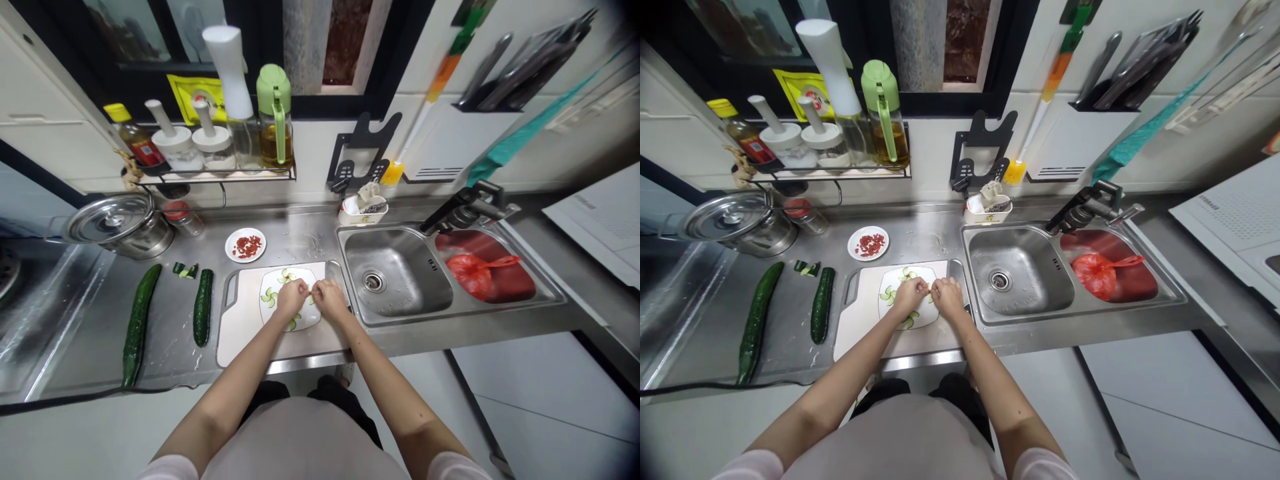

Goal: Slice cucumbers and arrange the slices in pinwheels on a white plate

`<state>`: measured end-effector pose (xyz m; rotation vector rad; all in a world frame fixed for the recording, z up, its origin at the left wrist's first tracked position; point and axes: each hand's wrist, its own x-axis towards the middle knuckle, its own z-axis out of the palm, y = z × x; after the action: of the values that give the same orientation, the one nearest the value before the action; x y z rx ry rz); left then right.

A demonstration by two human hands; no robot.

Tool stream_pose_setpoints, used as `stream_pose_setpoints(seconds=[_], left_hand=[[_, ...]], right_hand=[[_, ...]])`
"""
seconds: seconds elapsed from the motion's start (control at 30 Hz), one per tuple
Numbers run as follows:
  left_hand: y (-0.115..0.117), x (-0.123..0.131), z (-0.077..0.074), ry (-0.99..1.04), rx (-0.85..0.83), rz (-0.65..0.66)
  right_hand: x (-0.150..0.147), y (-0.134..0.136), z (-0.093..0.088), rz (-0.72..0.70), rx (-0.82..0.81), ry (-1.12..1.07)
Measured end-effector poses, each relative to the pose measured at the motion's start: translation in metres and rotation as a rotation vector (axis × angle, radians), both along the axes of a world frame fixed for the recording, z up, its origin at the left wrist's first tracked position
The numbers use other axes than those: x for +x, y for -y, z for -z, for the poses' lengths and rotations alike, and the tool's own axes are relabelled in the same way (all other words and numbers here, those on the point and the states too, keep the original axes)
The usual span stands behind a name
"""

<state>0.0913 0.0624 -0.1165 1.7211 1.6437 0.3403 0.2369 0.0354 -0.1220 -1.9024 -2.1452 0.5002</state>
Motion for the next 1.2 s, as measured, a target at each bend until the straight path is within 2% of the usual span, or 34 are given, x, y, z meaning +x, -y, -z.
stream_pose_setpoints(seconds=[0.2,0.37,0.67,0.93,1.07,1.2], left_hand=[[0.001,0.001,-0.001,-0.001,-0.023,-0.007],[0.003,-0.001,0.001,0.045,0.004,-0.033],[0.01,-0.02,-0.002,0.165,0.088,-0.171],[0.02,-0.047,-0.003,0.152,0.092,-0.26],[0.023,-0.045,-0.002,0.125,0.094,-0.218],[0.022,-0.034,-0.004,0.087,0.117,-0.121]], right_hand=[[0.001,0.0,0.004,0.018,0.007,-0.044],[0.004,0.001,0.002,0.059,0.035,-0.166],[0.013,0.005,-0.004,0.177,0.151,-0.394],[0.004,0.008,-0.007,0.137,0.087,-0.267],[-0.006,0.005,-0.005,0.155,0.026,-0.155],[-0.009,0.001,-0.003,0.151,-0.008,-0.062]])
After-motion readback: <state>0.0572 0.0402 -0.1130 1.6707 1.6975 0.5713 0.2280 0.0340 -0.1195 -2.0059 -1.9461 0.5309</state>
